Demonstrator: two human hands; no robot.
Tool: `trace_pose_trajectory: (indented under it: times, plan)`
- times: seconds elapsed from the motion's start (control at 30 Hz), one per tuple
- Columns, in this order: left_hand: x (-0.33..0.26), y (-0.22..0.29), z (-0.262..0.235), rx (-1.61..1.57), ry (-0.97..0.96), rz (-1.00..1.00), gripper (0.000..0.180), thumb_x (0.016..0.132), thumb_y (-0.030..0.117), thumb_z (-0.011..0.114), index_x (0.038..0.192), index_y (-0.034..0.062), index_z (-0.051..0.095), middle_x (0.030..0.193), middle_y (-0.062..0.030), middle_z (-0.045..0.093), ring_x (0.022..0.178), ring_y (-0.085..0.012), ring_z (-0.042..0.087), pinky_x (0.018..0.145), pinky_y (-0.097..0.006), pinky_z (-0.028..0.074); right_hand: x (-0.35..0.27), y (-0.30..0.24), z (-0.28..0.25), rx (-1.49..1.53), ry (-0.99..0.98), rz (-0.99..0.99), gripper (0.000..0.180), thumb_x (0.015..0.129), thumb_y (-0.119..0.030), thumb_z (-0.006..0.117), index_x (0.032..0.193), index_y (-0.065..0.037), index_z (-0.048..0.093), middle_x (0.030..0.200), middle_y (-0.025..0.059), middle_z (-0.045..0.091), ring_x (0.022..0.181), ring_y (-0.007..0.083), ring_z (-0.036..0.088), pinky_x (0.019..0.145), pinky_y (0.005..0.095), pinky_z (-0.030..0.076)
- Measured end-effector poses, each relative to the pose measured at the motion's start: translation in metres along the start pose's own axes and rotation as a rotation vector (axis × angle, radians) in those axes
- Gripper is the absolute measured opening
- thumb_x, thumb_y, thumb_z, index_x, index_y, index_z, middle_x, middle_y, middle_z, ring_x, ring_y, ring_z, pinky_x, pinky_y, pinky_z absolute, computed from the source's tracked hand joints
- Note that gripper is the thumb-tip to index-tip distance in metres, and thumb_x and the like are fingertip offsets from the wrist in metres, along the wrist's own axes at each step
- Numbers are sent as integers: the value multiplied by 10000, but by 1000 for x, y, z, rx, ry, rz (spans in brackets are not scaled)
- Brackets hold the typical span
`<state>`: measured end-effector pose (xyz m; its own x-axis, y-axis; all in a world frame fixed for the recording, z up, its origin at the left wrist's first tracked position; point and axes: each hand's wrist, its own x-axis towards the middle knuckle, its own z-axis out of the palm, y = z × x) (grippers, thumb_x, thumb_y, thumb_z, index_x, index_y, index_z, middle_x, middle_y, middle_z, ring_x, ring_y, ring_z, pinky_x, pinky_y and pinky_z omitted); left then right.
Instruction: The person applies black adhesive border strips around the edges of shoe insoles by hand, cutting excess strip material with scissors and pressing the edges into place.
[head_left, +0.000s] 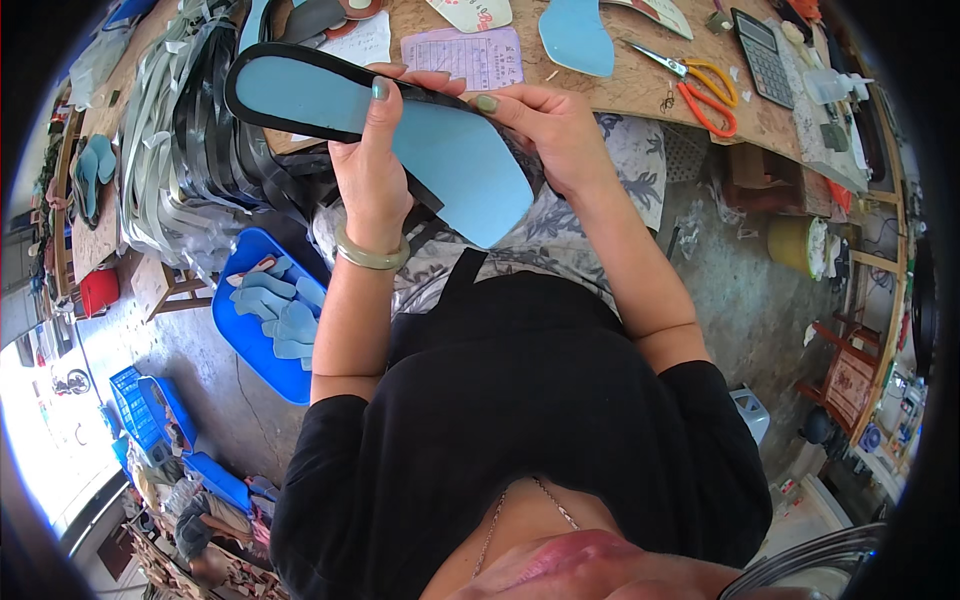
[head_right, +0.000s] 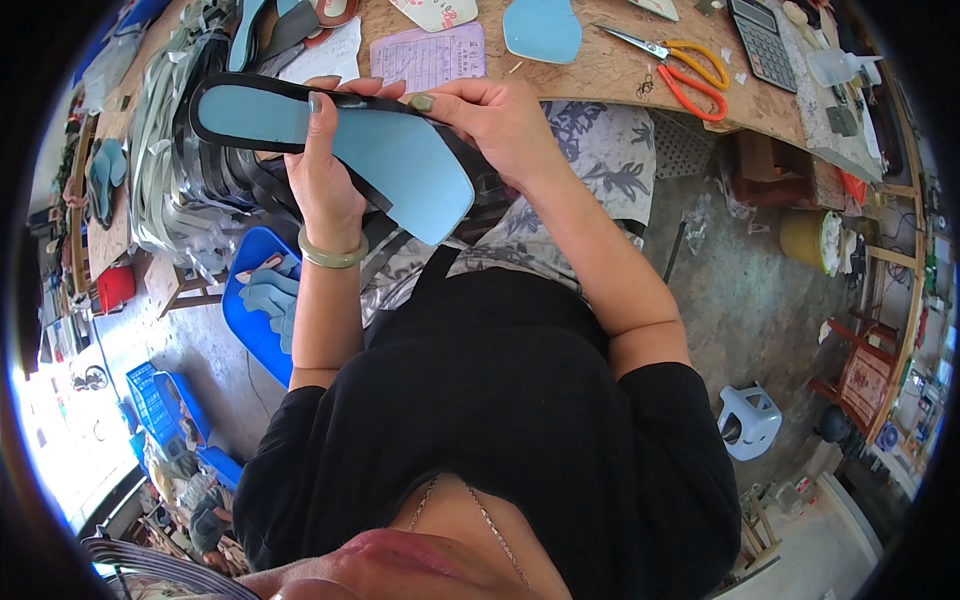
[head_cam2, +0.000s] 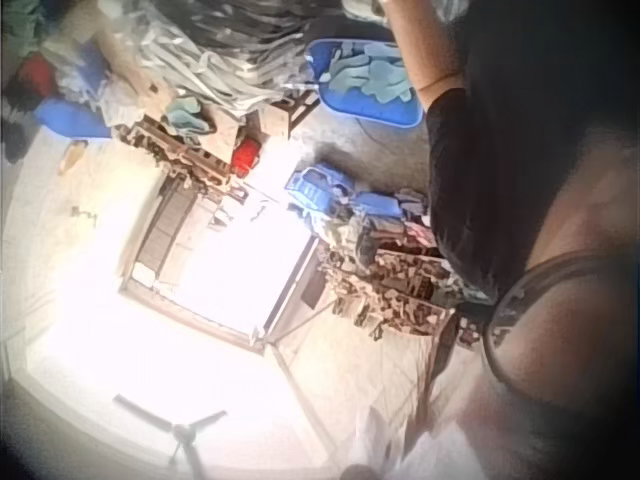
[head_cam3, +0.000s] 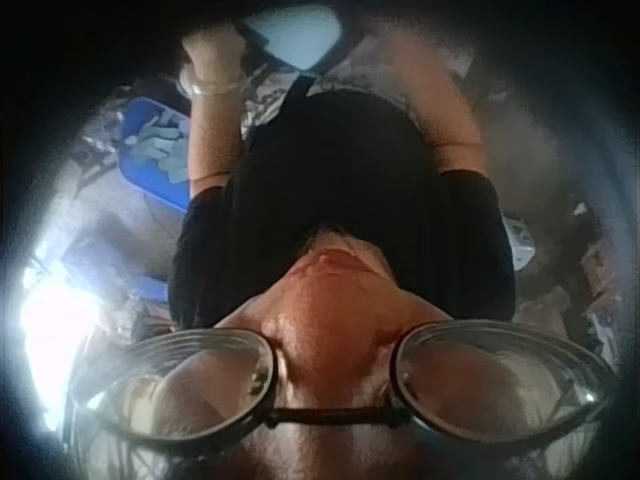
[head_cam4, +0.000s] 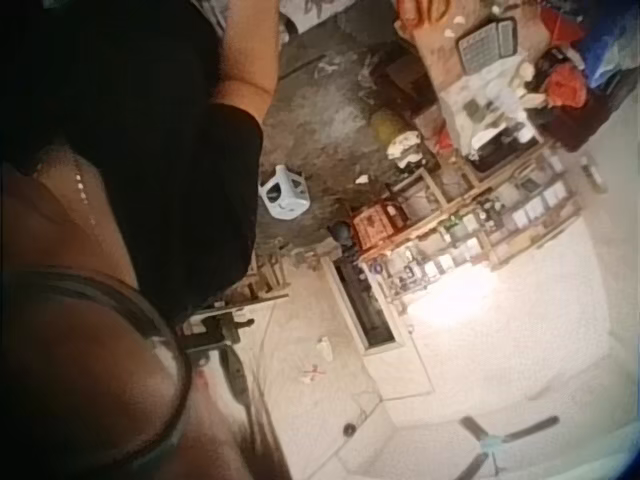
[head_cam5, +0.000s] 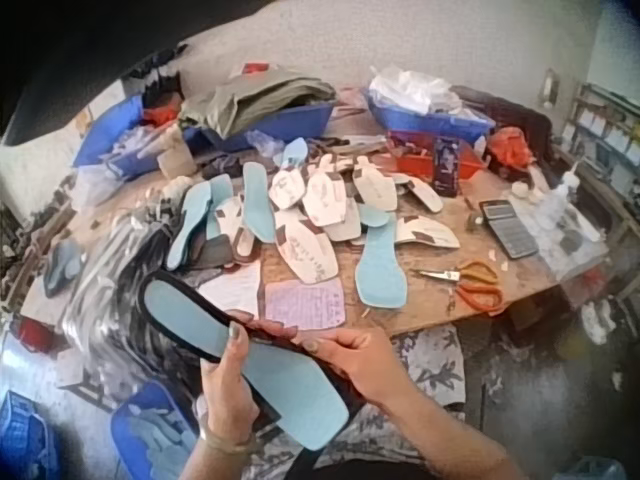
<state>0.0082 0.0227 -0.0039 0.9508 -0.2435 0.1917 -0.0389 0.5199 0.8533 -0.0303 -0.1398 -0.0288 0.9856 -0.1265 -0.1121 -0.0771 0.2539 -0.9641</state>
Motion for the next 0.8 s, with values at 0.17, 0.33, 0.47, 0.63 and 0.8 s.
trace_pose_trajectory:
  times: [0.17,0.33,0.47,0.63,0.8]
  plan:
    - [2,-2,-4,86,-13,30,278,961,249,555,1054,-13,545,918,-145,670,845,-213,658,754,-342,547,-7,-3,0,65,-14,7,209,859,-190,702,966,-12,728,612,-73,544,526,-2,392,474,175,285]
    - [7,-10,-11,313,-54,273,268,961,256,571,1056,5,566,914,-92,682,814,-113,577,764,-253,474,-13,-3,2,-83,79,-91,199,867,-174,695,984,-16,726,702,-38,628,614,9,497,534,176,387]
    - [6,-8,-12,253,-9,227,269,963,258,571,1060,8,566,913,-82,682,818,-99,556,769,-247,459,-19,2,8,-149,111,-190,205,872,-172,688,996,-12,722,781,-13,683,688,23,565,604,183,455]
    - [4,-10,-12,268,3,245,262,965,253,572,1059,9,560,897,-71,685,809,-94,548,758,-244,455,-21,2,12,-144,117,-138,200,873,-172,686,989,-12,722,802,2,699,697,30,583,626,190,474]
    - [3,-11,-12,297,7,228,267,959,251,583,1052,1,570,893,-61,684,809,-87,547,756,-241,456,-19,3,11,-248,112,-116,201,874,-186,681,973,-15,716,770,1,693,683,33,583,615,199,470]
